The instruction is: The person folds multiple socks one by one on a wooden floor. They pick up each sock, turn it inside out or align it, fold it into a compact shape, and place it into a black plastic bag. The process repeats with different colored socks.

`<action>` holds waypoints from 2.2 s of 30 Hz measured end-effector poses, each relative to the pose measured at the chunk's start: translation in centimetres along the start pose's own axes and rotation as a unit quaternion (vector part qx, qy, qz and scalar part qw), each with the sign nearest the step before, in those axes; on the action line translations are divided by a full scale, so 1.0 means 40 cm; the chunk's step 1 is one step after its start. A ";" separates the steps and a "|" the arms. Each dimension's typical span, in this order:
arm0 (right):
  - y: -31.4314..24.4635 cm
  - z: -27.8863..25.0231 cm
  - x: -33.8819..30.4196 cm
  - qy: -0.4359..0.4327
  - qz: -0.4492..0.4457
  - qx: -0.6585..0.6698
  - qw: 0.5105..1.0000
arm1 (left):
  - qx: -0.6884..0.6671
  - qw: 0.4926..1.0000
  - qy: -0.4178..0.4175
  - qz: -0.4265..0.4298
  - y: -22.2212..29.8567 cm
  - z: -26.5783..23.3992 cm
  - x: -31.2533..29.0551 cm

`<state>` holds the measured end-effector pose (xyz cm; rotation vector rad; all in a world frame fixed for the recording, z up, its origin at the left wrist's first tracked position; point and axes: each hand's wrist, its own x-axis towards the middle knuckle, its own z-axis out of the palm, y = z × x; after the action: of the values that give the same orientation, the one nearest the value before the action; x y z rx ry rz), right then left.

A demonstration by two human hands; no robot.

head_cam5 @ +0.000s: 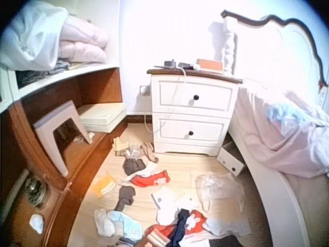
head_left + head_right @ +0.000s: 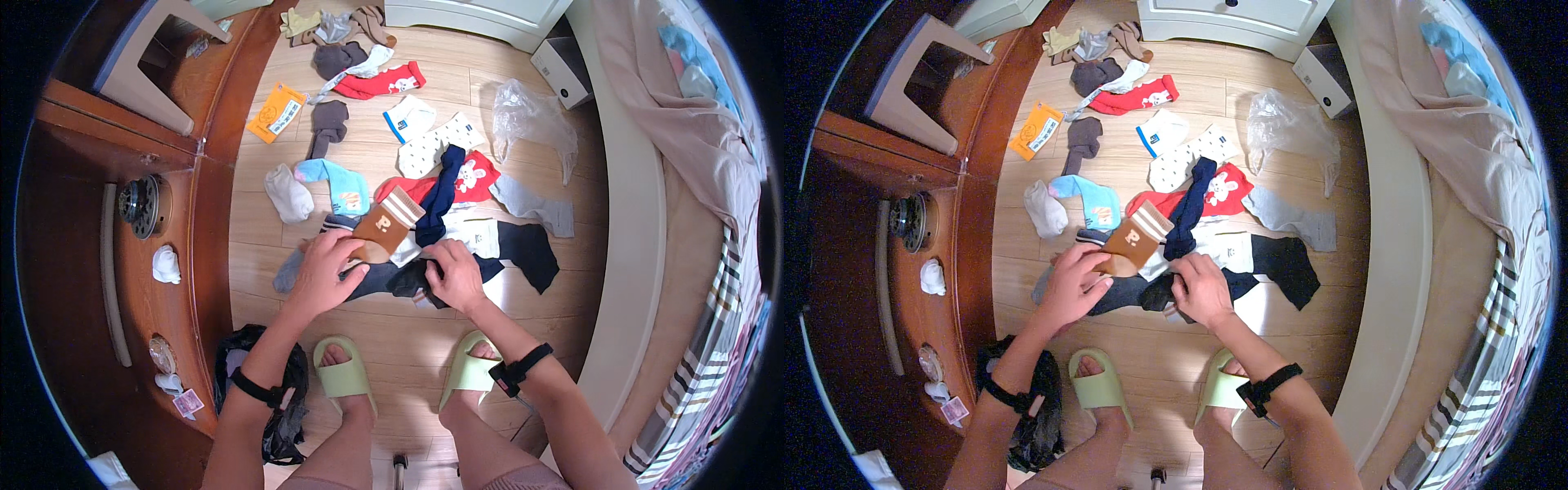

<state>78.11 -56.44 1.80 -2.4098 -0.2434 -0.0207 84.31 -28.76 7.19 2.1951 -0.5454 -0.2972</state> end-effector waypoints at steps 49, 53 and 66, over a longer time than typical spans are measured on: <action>-0.176 -0.005 -0.127 -0.303 0.252 0.602 0.694 | -0.531 0.734 -0.209 -0.369 0.135 0.058 -0.041; -0.207 -0.057 -0.093 -0.199 0.346 0.612 0.683 | -0.388 0.837 -0.284 -0.260 0.157 0.079 -0.074; -0.087 -0.120 -0.104 -0.039 0.404 0.655 0.637 | -0.371 0.791 -0.329 -0.359 0.096 0.027 -0.131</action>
<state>73.64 -57.73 7.34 -0.8493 0.6306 0.4987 78.24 -29.13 9.67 1.3691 0.1154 -1.4548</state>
